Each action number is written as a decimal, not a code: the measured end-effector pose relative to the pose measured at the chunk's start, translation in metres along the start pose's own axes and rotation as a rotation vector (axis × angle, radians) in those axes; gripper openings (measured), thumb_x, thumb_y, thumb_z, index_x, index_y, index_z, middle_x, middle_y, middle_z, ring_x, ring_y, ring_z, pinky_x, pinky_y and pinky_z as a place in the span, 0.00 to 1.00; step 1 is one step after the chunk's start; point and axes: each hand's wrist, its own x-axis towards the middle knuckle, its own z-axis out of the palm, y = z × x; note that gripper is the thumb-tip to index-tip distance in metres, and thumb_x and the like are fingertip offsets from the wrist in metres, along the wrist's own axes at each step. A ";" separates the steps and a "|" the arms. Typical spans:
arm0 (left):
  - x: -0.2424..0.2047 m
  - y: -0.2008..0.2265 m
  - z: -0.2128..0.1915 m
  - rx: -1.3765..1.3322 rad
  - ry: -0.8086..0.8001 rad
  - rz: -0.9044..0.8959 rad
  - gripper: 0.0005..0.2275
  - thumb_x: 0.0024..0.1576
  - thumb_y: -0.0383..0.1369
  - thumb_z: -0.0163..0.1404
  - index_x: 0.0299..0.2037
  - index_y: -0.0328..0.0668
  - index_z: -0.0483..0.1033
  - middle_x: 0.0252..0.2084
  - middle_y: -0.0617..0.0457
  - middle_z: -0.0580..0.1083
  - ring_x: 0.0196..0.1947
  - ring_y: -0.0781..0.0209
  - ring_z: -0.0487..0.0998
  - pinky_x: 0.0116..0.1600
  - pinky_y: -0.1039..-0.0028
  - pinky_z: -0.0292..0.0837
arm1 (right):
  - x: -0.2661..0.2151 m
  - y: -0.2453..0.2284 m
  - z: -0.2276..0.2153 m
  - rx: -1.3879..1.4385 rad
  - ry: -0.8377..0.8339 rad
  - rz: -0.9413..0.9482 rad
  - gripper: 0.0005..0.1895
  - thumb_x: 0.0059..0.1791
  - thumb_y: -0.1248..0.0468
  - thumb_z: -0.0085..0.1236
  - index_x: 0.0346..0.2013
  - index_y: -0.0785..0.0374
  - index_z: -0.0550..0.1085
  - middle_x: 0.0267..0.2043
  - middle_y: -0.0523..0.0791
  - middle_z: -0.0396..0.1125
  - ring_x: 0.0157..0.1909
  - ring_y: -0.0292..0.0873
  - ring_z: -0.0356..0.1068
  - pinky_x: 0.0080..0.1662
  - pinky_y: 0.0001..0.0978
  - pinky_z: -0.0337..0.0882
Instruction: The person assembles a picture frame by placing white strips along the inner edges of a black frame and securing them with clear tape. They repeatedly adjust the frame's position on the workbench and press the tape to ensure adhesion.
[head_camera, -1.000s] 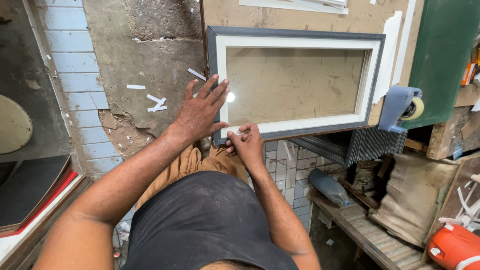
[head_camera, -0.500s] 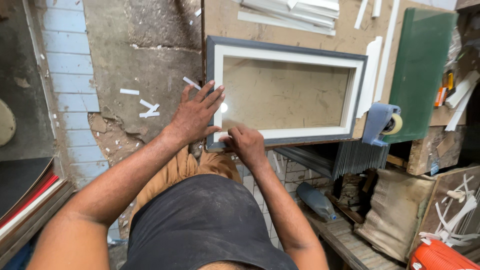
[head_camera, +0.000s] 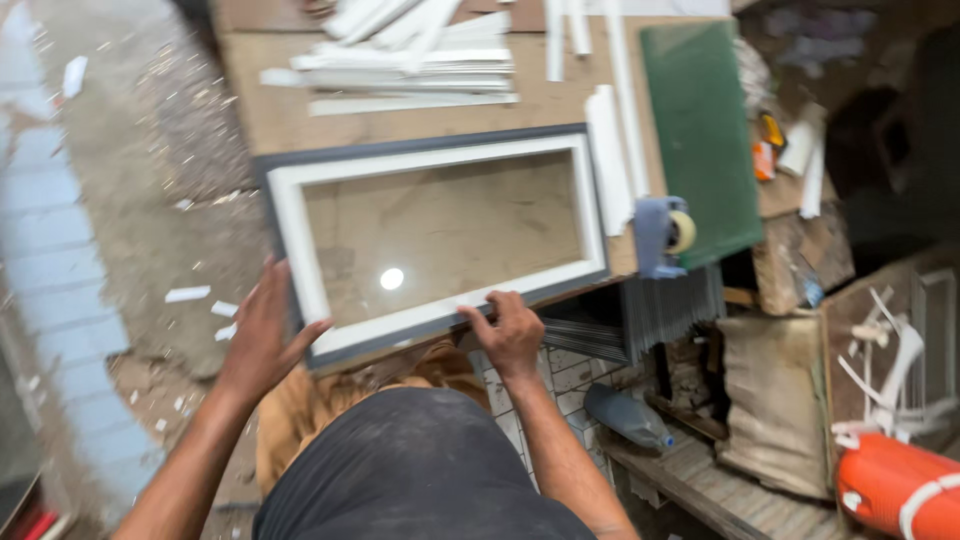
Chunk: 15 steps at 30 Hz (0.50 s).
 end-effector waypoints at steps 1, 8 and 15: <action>-0.004 0.008 0.008 -0.074 0.019 -0.056 0.44 0.55 0.49 0.56 0.74 0.25 0.49 0.74 0.28 0.54 0.75 0.35 0.55 0.73 0.50 0.53 | 0.000 0.031 -0.013 -0.040 0.052 0.090 0.21 0.50 0.46 0.66 0.37 0.61 0.74 0.31 0.42 0.67 0.28 0.39 0.70 0.28 0.32 0.69; -0.040 0.072 0.071 0.159 0.103 -0.500 0.59 0.42 0.51 0.66 0.76 0.19 0.44 0.71 0.20 0.57 0.71 0.26 0.60 0.72 0.49 0.61 | 0.009 0.286 -0.101 0.020 0.487 0.640 0.21 0.52 0.52 0.63 0.50 0.65 0.74 0.44 0.44 0.64 0.29 0.38 0.67 0.32 0.31 0.70; -0.045 0.098 0.087 0.496 0.129 -0.659 0.52 0.47 0.31 0.68 0.80 0.25 0.46 0.57 0.27 0.72 0.58 0.32 0.75 0.62 0.53 0.73 | 0.015 0.433 -0.119 0.616 -0.051 0.877 0.16 0.51 0.54 0.62 0.44 0.64 0.79 0.31 0.40 0.68 0.29 0.33 0.65 0.29 0.28 0.68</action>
